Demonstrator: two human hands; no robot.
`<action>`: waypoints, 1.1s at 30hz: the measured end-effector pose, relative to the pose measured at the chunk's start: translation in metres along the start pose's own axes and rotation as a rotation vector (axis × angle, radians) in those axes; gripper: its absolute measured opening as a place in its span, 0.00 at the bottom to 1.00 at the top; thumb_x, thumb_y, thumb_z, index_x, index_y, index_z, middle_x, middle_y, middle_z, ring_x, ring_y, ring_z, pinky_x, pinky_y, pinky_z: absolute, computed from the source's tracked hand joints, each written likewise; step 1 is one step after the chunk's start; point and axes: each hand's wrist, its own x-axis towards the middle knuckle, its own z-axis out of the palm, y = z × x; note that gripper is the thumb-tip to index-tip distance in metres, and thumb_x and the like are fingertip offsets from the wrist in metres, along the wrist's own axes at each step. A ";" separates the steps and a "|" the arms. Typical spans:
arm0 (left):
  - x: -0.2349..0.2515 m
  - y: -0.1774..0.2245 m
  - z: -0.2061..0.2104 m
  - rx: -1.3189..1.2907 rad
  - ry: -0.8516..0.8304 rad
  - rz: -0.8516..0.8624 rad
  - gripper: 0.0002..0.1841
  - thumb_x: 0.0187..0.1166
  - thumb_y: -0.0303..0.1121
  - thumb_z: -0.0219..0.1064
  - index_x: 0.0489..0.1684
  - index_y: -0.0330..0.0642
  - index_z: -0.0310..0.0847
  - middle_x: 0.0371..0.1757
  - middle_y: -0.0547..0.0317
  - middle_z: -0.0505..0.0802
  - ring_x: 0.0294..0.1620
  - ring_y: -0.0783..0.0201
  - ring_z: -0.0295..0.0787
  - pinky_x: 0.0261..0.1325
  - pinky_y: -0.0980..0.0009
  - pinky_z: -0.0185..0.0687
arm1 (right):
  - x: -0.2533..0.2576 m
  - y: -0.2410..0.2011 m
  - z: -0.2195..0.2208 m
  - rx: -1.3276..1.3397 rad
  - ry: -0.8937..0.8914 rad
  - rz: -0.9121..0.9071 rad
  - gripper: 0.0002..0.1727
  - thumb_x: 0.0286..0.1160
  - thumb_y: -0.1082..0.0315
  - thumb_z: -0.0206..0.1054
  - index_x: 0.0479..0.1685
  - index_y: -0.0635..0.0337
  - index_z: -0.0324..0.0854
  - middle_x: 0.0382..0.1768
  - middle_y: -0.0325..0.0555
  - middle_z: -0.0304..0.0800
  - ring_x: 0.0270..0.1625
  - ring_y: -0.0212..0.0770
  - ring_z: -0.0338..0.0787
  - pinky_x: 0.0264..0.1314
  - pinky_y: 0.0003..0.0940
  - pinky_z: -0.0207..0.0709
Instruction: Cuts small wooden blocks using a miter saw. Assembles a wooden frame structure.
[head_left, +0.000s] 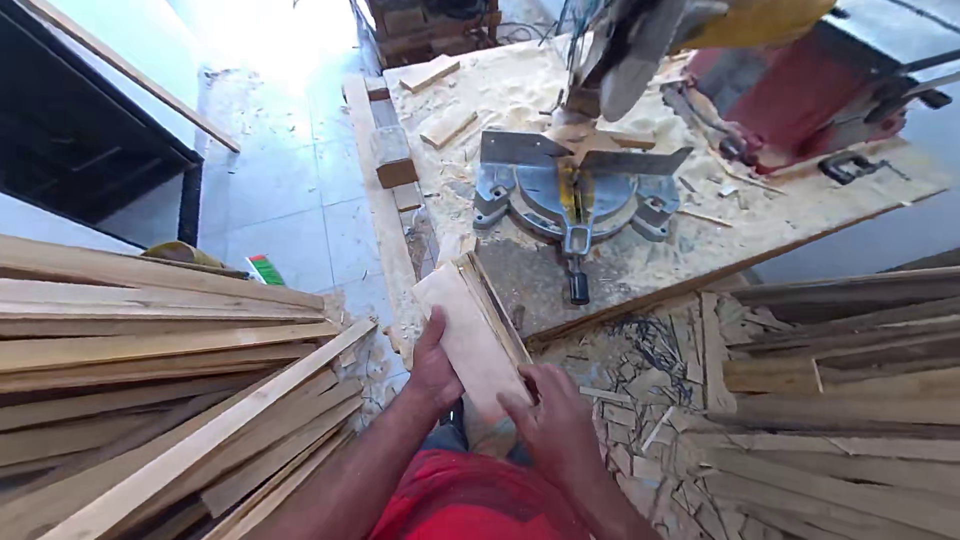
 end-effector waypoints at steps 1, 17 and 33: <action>0.008 0.004 0.001 0.011 0.031 0.004 0.32 0.82 0.66 0.56 0.73 0.53 0.76 0.60 0.50 0.93 0.60 0.53 0.92 0.62 0.47 0.90 | 0.011 -0.001 0.003 -0.015 -0.023 0.045 0.25 0.74 0.44 0.72 0.56 0.55 0.91 0.51 0.48 0.94 0.51 0.45 0.95 0.53 0.48 0.91; 0.116 -0.022 0.028 0.004 0.278 0.021 0.37 0.84 0.70 0.44 0.81 0.55 0.70 0.69 0.50 0.89 0.70 0.51 0.87 0.69 0.42 0.84 | 0.139 0.155 -0.117 0.775 0.185 0.542 0.15 0.91 0.62 0.56 0.61 0.59 0.84 0.42 0.45 0.93 0.40 0.39 0.93 0.45 0.42 0.91; 0.135 -0.007 0.037 -0.150 0.213 0.151 0.34 0.87 0.67 0.42 0.72 0.51 0.75 0.61 0.49 0.91 0.63 0.50 0.90 0.63 0.40 0.87 | 0.220 0.256 -0.173 0.774 0.382 0.481 0.16 0.92 0.61 0.55 0.58 0.59 0.85 0.40 0.43 0.93 0.40 0.37 0.94 0.47 0.41 0.92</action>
